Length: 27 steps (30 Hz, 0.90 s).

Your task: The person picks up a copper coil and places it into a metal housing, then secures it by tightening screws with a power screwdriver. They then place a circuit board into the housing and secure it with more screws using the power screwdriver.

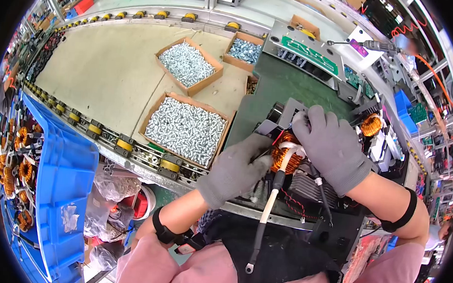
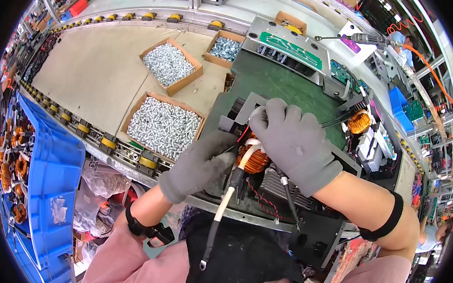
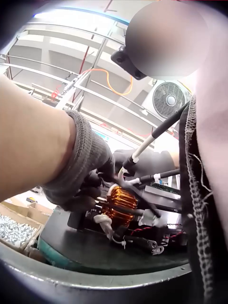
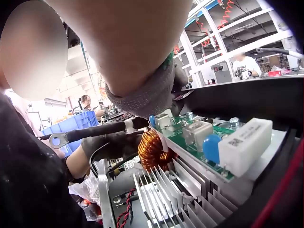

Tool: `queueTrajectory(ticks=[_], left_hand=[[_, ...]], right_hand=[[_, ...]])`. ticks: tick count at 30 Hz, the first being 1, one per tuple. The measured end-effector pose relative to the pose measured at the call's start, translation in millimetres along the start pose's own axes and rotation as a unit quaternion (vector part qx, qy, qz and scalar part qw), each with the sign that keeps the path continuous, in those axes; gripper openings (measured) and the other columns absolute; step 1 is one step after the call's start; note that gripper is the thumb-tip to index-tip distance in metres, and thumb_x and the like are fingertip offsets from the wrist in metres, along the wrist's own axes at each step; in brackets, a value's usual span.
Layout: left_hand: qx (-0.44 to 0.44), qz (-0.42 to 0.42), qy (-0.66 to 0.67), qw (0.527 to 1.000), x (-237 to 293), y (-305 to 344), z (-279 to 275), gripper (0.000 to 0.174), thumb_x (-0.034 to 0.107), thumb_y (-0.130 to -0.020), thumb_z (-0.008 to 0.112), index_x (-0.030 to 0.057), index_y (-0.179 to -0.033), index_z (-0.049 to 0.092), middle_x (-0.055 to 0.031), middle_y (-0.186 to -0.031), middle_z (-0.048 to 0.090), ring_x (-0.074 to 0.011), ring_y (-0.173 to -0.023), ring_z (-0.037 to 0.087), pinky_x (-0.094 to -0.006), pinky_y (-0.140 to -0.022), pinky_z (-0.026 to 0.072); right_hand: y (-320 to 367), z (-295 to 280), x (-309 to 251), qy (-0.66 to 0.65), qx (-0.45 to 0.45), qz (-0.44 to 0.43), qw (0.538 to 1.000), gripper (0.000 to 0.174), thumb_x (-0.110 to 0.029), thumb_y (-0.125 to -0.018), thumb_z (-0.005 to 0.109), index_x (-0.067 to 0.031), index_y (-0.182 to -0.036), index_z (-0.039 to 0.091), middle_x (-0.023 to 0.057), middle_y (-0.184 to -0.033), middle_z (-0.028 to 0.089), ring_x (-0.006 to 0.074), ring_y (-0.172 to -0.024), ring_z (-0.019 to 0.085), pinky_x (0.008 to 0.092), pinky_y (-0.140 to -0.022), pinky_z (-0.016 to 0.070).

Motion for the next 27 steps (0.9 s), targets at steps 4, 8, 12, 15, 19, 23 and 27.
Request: queueTrajectory(ticks=[4,8,12,15,19,23,27], left_hand=[[-0.025,0.018,-0.037,0.999,12.9,-2.8,2.8,0.023,0.012,-0.093,0.052,0.0000,-0.110,0.062,-0.0052,-0.076,0.062,-0.0121,-0.063,0.057,-0.0308,-0.058,0.0459],[-0.073,0.004,0.227,0.971,13.3,5.2,1.2,0.025,0.012,-0.097,0.048,0.0003,-0.115,0.061,0.0013,-0.066,0.053,-0.0040,-0.051,0.046,-0.0211,-0.045,0.0338],[-0.101,0.011,0.244,0.964,11.0,6.7,-0.4,0.029,0.006,-0.093,0.048,-0.0002,-0.119,0.060,-0.0001,-0.074,0.054,-0.0053,-0.055,0.047,-0.0215,-0.049,0.0377],[-0.099,0.014,0.253,0.962,12.7,6.0,-1.2,0.038,-0.006,-0.086,0.046,-0.0001,-0.120,0.060,-0.0025,-0.090,0.057,-0.0079,-0.067,0.052,-0.0234,-0.059,0.0448],[-0.014,0.063,0.145,0.987,3.2,-1.5,1.4,0.026,0.008,-0.092,0.055,-0.0003,-0.115,0.062,-0.0056,-0.084,0.063,-0.0125,-0.066,0.057,-0.0272,-0.061,0.0479],[0.019,0.055,0.013,0.998,8.7,-3.6,5.4,0.026,0.014,-0.093,0.059,0.0012,-0.114,0.063,-0.0063,-0.090,0.069,-0.0180,-0.080,0.063,-0.0306,-0.076,0.0508],[0.024,0.049,-0.057,0.997,11.4,-4.5,8.1,0.027,0.017,-0.091,0.063,0.0035,-0.114,0.064,-0.0104,-0.101,0.068,-0.0213,-0.083,0.063,-0.0290,-0.078,0.0503]], right_hand=[[-2.9,-4.5,7.3,-0.039,0.039,-0.068,0.996,0.028,-0.019,-0.076,0.060,-0.0135,-0.104,0.057,0.0037,-0.094,0.051,0.0183,-0.084,0.054,0.0313,-0.062,0.0439],[-2.7,-6.2,6.4,-0.030,0.038,-0.051,0.998,0.028,-0.020,-0.076,0.061,-0.0127,-0.103,0.057,0.0034,-0.097,0.051,0.0190,-0.085,0.053,0.0322,-0.064,0.0426],[-10.5,-7.0,-0.6,0.033,0.003,-0.064,0.997,0.024,-0.019,-0.077,0.060,-0.0114,-0.099,0.057,0.0043,-0.097,0.051,0.0197,-0.083,0.052,0.0322,-0.064,0.0418],[-13.9,1.9,-1.8,0.021,-0.019,-0.035,0.999,0.020,-0.017,-0.077,0.059,-0.0104,-0.096,0.062,0.0048,-0.098,0.052,0.0202,-0.087,0.050,0.0328,-0.069,0.0392],[-12.1,-1.9,7.0,-0.086,0.050,-0.033,0.994,0.010,-0.017,-0.079,0.059,-0.0096,-0.084,0.061,0.0039,-0.093,0.051,0.0197,-0.087,0.050,0.0322,-0.068,0.0408],[-9.4,-6.4,10.2,-0.098,0.049,-0.085,0.990,0.009,-0.018,-0.077,0.061,-0.0096,-0.081,0.062,0.0042,-0.093,0.051,0.0202,-0.088,0.050,0.0327,-0.069,0.0413],[-4.7,-5.6,8.9,-0.081,0.018,-0.100,0.991,0.010,-0.016,-0.074,0.062,-0.0119,-0.082,0.063,0.0041,-0.095,0.052,0.0206,-0.091,0.050,0.0333,-0.071,0.0413]])
Point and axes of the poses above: each hand's wrist, its own y-axis away from the middle knuckle, its own z-axis out of the palm, x = y × z, the point moved 4 cm from there along -y, towards the middle knuckle
